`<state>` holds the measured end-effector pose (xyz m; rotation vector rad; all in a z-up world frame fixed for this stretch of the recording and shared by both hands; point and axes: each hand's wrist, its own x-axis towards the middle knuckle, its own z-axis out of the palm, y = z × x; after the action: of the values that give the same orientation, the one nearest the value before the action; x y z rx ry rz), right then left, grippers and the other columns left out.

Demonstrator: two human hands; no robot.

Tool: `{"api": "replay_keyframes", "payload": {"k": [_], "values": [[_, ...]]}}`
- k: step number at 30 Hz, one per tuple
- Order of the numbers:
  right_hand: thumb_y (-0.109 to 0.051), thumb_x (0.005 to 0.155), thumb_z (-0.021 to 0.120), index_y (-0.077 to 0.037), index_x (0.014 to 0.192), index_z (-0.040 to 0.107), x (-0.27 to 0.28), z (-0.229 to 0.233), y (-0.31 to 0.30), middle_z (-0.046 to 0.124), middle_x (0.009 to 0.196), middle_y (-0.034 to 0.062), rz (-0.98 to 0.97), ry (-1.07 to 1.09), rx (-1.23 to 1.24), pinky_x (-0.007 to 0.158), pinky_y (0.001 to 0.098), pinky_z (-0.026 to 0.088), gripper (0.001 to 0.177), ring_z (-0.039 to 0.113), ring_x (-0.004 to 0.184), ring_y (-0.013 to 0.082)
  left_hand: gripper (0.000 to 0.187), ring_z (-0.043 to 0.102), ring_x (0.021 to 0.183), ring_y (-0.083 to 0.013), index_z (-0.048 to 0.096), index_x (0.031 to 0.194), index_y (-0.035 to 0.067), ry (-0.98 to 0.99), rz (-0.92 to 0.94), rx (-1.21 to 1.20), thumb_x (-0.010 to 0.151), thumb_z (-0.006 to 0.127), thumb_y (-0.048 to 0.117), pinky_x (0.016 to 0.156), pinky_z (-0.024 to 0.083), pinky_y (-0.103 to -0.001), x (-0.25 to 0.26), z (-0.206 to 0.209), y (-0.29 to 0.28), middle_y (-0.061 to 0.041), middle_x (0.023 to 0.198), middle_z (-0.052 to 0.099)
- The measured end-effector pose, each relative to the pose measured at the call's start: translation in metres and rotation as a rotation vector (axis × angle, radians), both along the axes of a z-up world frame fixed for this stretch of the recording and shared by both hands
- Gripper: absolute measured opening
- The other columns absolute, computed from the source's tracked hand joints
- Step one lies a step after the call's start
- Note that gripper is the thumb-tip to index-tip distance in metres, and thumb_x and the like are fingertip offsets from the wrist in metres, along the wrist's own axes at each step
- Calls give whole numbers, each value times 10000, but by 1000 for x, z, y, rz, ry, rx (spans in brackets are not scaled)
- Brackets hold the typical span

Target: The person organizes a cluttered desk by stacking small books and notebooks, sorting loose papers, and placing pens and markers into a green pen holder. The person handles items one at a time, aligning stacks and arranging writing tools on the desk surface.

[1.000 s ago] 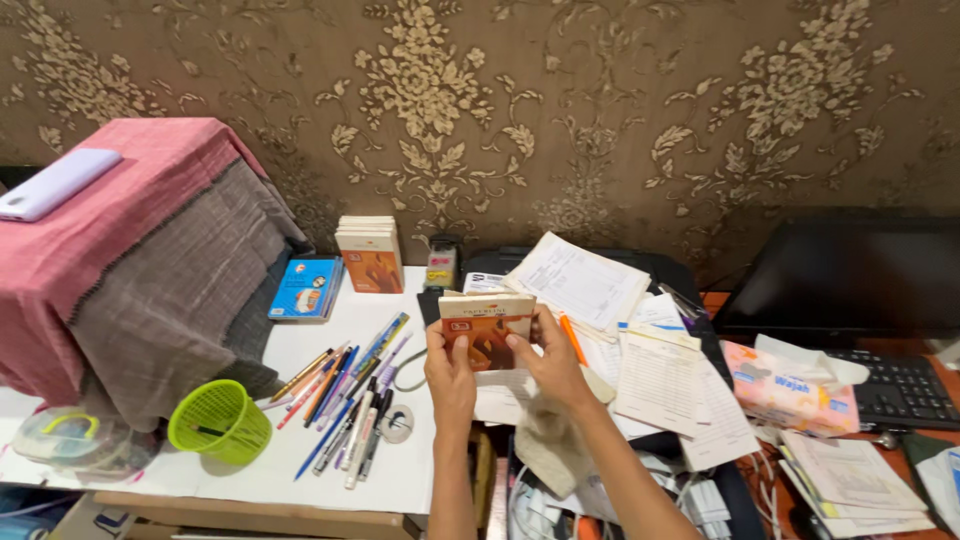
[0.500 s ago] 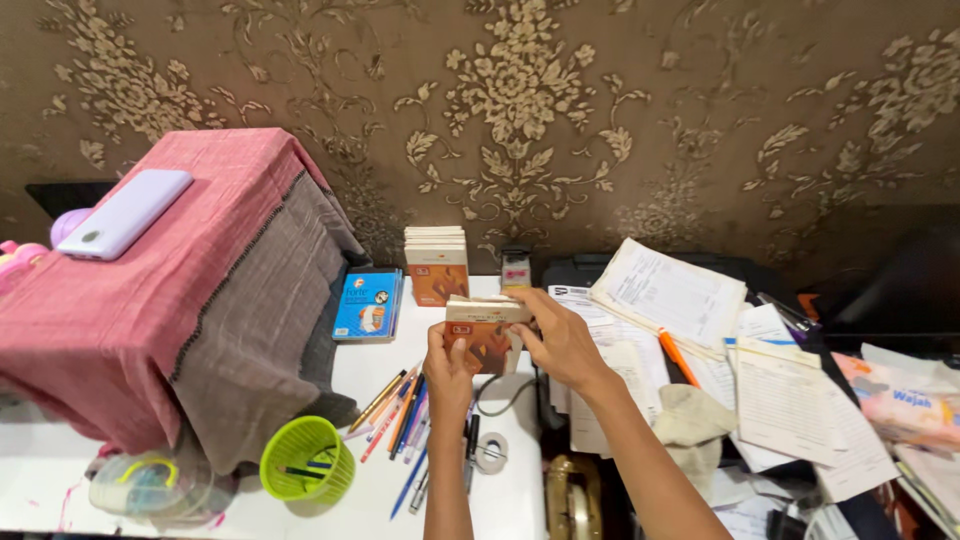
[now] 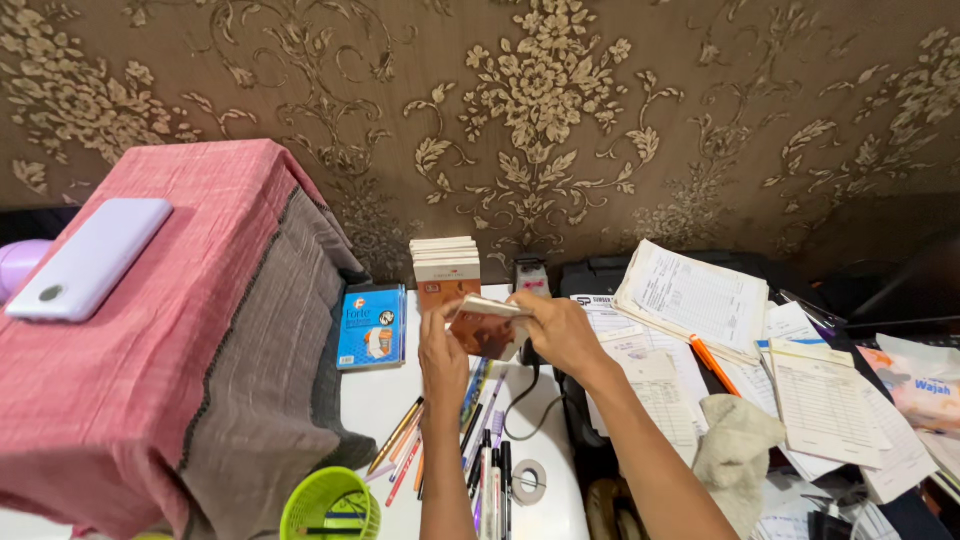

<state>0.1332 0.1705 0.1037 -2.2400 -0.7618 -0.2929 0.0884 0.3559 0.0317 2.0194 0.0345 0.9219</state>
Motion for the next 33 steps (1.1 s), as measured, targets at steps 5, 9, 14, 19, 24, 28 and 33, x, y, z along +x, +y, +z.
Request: {"api": "replay_keyframes", "payload": {"k": [5,9,14,19,24,28,33], "values": [[-60,864,690,-114,1054,668,17,19,1,711,857,159,-75,-140,74,645,434,520,199,690,783,376,539,426,1402,-356,551,1370,52,54,84,184,859,470,-98,1195,259,-535,61,-1,22,-145,1460,526],[-24,881,652,-105,1075,667,35,35,4,716,899,138,-109,-214,154,663,400,535,212,700,783,347,600,252,1528,-367,493,1439,0,92,102,335,843,523,-62,1227,47,-641,107,-17,37,-160,1594,401],[-4,900,677,-80,1093,675,62,42,12,690,893,157,-184,-312,215,653,373,525,208,680,745,338,688,194,1542,-374,472,1466,25,188,114,434,793,614,6,1173,-5,-726,140,-28,48,-142,1618,360],[54,900,643,-66,1115,676,89,44,20,690,898,156,-179,-361,263,653,354,525,248,679,729,314,847,215,1515,-353,447,1465,59,309,113,430,701,801,147,1163,-30,-748,152,-21,49,-138,1541,391],[70,896,632,-63,1115,678,111,45,30,702,914,145,-178,-361,249,659,347,529,260,685,725,300,1004,278,1480,-327,448,1438,62,399,129,424,575,934,228,1189,-10,-714,153,-10,47,-121,1473,425],[62,898,645,-70,1114,680,123,43,39,726,972,121,-120,-377,270,694,344,551,256,720,800,291,1014,345,1425,-315,468,1424,68,451,187,513,555,960,243,1197,8,-724,158,-10,48,-97,1430,456],[62,889,651,-74,1102,682,133,41,51,736,1003,107,-73,-374,258,716,346,560,255,727,825,286,972,373,1394,-332,509,1363,55,424,228,548,522,969,211,1190,48,-704,162,-15,49,-108,1434,467]]}}
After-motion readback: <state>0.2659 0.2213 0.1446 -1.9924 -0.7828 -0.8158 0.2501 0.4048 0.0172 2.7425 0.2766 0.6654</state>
